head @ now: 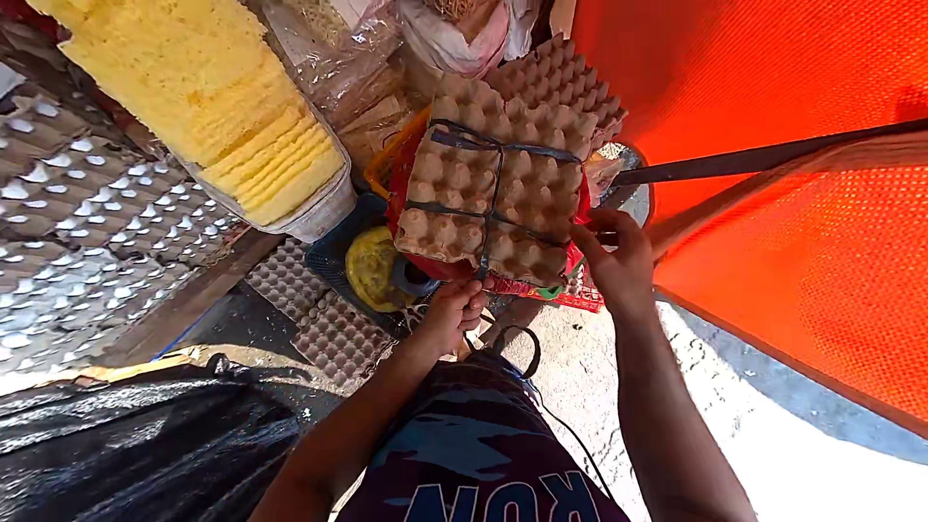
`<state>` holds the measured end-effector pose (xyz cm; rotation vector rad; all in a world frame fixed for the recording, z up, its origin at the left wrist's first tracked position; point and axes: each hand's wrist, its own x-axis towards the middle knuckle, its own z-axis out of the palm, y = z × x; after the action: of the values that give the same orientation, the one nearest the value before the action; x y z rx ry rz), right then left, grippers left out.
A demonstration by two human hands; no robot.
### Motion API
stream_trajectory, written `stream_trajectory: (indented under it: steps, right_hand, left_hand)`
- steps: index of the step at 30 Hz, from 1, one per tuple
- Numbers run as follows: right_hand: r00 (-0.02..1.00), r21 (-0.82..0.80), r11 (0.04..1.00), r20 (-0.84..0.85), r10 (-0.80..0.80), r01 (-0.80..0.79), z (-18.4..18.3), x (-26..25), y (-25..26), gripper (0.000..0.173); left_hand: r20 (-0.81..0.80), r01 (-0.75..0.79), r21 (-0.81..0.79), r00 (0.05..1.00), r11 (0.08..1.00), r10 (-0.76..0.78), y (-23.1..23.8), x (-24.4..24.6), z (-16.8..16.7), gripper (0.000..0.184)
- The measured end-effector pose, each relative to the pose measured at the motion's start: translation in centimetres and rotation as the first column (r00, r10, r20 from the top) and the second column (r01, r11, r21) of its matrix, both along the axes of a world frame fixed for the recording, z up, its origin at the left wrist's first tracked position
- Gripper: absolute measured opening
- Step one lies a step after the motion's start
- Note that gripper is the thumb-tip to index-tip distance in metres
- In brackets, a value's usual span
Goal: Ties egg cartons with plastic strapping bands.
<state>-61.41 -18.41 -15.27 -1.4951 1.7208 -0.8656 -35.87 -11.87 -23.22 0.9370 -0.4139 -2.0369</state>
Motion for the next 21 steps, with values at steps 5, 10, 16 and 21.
stream_trajectory:
  steps: [5, 10, 16, 21]
  right_hand:
    - [0.94, 0.367, 0.93, 0.317, -0.129, 0.004, -2.5, 1.2, -5.4, 0.062]
    - [0.858, 0.424, 0.905, 0.469, -0.208, -0.012, -2.5, 1.8, -7.3, 0.063]
    - [0.82, 0.26, 0.958, 0.519, -0.242, 0.118, 0.1, 4.6, -5.4, 0.093]
    - [0.678, 0.276, 0.959, 0.692, -0.248, 0.07, 2.9, 5.9, -4.6, 0.092]
  left_hand:
    - [0.036, -0.009, 0.0, 0.999, 1.0, 0.009, -0.9, -0.3, 0.0, 0.02]
    - [0.096, 0.069, 0.005, 0.993, 0.998, -0.069, -1.4, 0.6, 0.3, 0.028]
    - [0.068, -0.002, 0.022, 0.998, 1.0, 0.0, -1.7, 0.9, 1.3, 0.012]
    - [-0.051, -0.109, -0.149, 0.993, 0.983, 0.102, -0.6, 0.5, 2.7, 0.007]
